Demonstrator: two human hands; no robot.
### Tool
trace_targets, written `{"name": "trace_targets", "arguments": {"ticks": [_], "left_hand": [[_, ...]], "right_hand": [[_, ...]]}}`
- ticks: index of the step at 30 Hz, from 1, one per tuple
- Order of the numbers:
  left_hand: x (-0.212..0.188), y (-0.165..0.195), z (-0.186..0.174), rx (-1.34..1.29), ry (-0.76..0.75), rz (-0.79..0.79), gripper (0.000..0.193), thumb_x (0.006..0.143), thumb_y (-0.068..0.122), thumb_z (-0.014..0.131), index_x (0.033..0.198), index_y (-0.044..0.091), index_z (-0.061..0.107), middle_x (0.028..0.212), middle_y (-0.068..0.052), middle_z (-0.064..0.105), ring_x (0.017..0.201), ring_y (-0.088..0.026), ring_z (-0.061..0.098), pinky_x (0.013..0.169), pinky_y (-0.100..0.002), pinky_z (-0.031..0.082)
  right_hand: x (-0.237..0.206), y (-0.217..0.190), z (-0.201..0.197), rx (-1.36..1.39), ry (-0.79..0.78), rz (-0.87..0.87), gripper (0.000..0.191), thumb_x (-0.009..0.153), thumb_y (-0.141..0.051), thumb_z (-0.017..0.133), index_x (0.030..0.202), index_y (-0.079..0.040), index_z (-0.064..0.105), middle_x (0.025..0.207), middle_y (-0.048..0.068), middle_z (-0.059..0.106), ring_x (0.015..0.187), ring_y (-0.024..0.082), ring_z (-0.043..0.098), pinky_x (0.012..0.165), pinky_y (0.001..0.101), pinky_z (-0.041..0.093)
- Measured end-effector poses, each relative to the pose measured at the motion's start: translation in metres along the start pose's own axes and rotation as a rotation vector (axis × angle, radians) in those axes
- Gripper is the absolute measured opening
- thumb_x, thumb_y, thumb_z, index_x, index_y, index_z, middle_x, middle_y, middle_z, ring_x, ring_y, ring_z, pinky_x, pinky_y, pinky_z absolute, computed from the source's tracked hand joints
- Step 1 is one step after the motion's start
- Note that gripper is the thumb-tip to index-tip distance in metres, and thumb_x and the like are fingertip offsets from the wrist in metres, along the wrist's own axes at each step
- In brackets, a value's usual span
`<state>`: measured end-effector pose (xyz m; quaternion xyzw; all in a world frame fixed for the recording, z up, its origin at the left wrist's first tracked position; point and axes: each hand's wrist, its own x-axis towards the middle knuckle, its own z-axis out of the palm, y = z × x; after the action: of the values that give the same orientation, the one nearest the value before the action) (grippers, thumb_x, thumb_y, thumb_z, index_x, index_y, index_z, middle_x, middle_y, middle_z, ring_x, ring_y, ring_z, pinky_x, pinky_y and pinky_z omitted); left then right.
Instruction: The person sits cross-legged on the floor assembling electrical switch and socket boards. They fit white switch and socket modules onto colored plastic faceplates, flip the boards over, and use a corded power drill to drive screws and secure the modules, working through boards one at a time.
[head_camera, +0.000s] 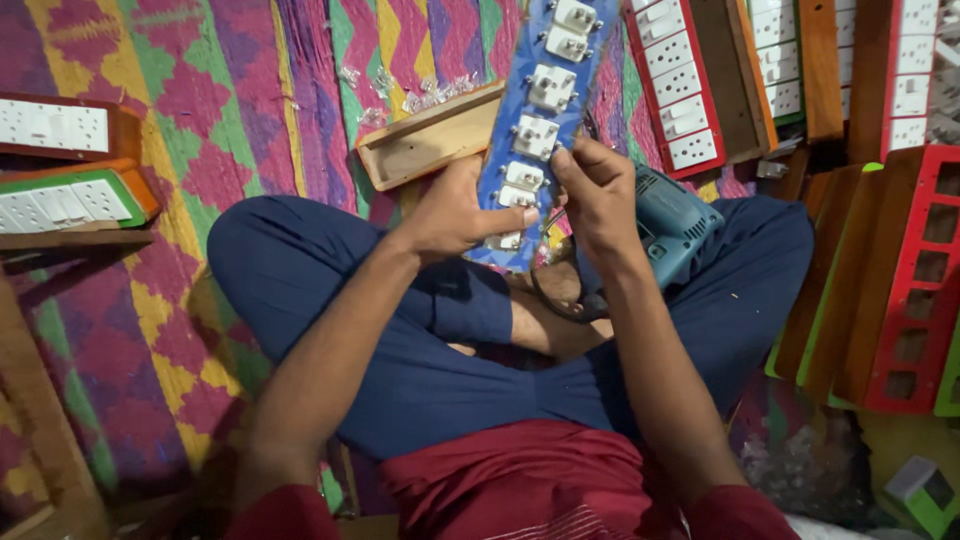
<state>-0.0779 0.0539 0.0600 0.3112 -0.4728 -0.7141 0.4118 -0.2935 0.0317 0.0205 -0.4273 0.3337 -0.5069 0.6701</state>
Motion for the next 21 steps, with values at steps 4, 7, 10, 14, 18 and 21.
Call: {"name": "trace_targets", "arguments": {"ticks": [4,7,10,14,18,21], "left_hand": [[0.003,-0.006,-0.001,-0.144,-0.008,-0.109,0.035,0.096,0.009,0.075,0.126,-0.005,0.063,0.106,-0.009,0.071,0.088,-0.013,0.068,0.077,-0.031,0.057],[0.007,-0.005,-0.003,-0.511,-0.047,-0.085,0.034,0.110,0.020,0.060,0.132,-0.006,0.061,0.111,-0.011,0.071,0.090,-0.015,0.069,0.079,-0.032,0.058],[0.010,-0.005,-0.003,-0.691,0.040,-0.171,0.048,0.106,0.034,0.039,0.128,-0.004,0.060,0.111,-0.014,0.073,0.095,-0.018,0.074,0.087,-0.033,0.062],[0.011,-0.015,-0.007,-0.635,0.123,-0.150,0.046,0.109,0.032,0.038,0.125,-0.005,0.061,0.107,-0.015,0.073,0.092,-0.018,0.074,0.084,-0.034,0.061],[0.019,-0.028,-0.005,-0.475,0.151,-0.137,0.034,0.110,0.019,0.047,0.129,-0.006,0.061,0.110,-0.014,0.071,0.093,-0.018,0.071,0.084,-0.035,0.059],[0.018,-0.028,-0.003,-0.343,0.075,-0.306,0.037,0.107,0.024,0.048,0.123,-0.005,0.065,0.103,-0.012,0.071,0.085,-0.016,0.071,0.080,-0.038,0.065]], "right_hand": [[-0.001,-0.004,0.003,0.206,-0.006,0.042,0.022,0.109,-0.009,0.065,0.122,0.008,0.069,0.111,0.009,0.073,0.094,0.012,0.067,0.086,0.0263,0.054],[0.003,-0.009,0.008,0.232,0.022,0.034,0.022,0.106,-0.010,0.065,0.120,0.007,0.068,0.114,0.010,0.074,0.102,0.015,0.070,0.096,0.0310,0.057],[0.006,-0.010,0.012,0.298,0.015,-0.002,0.021,0.108,-0.009,0.065,0.123,0.006,0.067,0.119,0.011,0.073,0.108,0.016,0.069,0.103,0.0336,0.056],[0.005,-0.008,0.007,0.332,0.026,-0.034,0.023,0.108,-0.010,0.063,0.125,0.004,0.066,0.120,0.012,0.073,0.109,0.018,0.070,0.104,0.0354,0.057],[0.007,-0.005,-0.004,0.392,-0.038,-0.092,0.022,0.109,-0.014,0.061,0.124,0.001,0.064,0.120,0.013,0.073,0.111,0.022,0.071,0.104,0.0398,0.058],[0.008,-0.005,-0.012,0.376,-0.017,-0.150,0.021,0.111,-0.012,0.062,0.127,0.001,0.063,0.119,0.012,0.072,0.110,0.021,0.070,0.104,0.0385,0.057]]}}
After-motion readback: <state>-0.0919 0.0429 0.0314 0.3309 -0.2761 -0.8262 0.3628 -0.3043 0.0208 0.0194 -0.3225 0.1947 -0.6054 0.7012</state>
